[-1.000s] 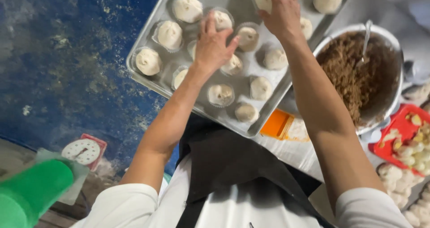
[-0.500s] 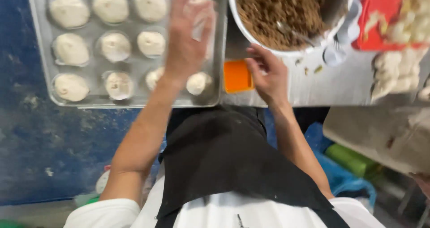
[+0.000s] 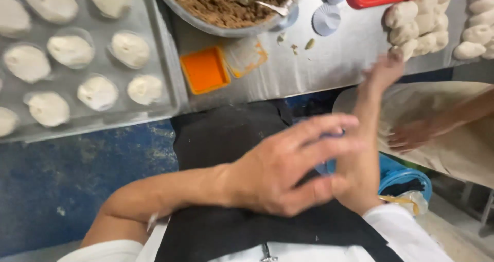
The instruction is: Filling and shaping dough balls with meat filling and hard-boiled eggs to make steamed buns.
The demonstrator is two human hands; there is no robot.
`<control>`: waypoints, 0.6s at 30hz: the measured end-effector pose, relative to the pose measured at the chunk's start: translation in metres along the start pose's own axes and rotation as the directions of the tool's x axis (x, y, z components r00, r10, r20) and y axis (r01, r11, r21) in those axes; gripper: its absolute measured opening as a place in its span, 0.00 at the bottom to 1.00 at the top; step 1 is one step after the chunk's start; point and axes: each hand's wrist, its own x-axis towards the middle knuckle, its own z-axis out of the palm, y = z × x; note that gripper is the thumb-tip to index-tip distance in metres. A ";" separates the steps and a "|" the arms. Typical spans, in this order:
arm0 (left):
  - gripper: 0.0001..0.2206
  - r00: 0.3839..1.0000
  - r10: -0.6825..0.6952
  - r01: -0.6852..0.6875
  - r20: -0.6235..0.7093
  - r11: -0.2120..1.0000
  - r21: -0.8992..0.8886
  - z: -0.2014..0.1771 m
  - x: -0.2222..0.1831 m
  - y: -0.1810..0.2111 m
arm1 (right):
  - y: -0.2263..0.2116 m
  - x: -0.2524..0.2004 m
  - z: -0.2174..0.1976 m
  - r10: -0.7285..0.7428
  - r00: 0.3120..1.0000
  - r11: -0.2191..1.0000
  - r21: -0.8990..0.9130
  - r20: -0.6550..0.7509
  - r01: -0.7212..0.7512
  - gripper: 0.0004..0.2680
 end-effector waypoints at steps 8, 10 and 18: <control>0.16 0.994 -0.107 0.108 -0.036 0.994 0.010 0.041 0.043 -0.030 | 0.030 0.104 -0.027 0.292 0.897 0.951 0.000 -0.332 -0.309 0.17; 0.15 0.991 -0.109 0.109 -0.083 0.994 0.005 0.045 0.050 -0.042 | 0.045 0.106 -0.033 0.320 0.916 0.947 0.123 -0.242 -0.298 0.14; 0.16 0.898 -0.332 0.293 -0.290 0.941 -0.170 -0.009 0.039 -0.106 | -0.038 -0.043 -0.031 0.360 0.918 0.546 0.761 0.164 -0.350 0.13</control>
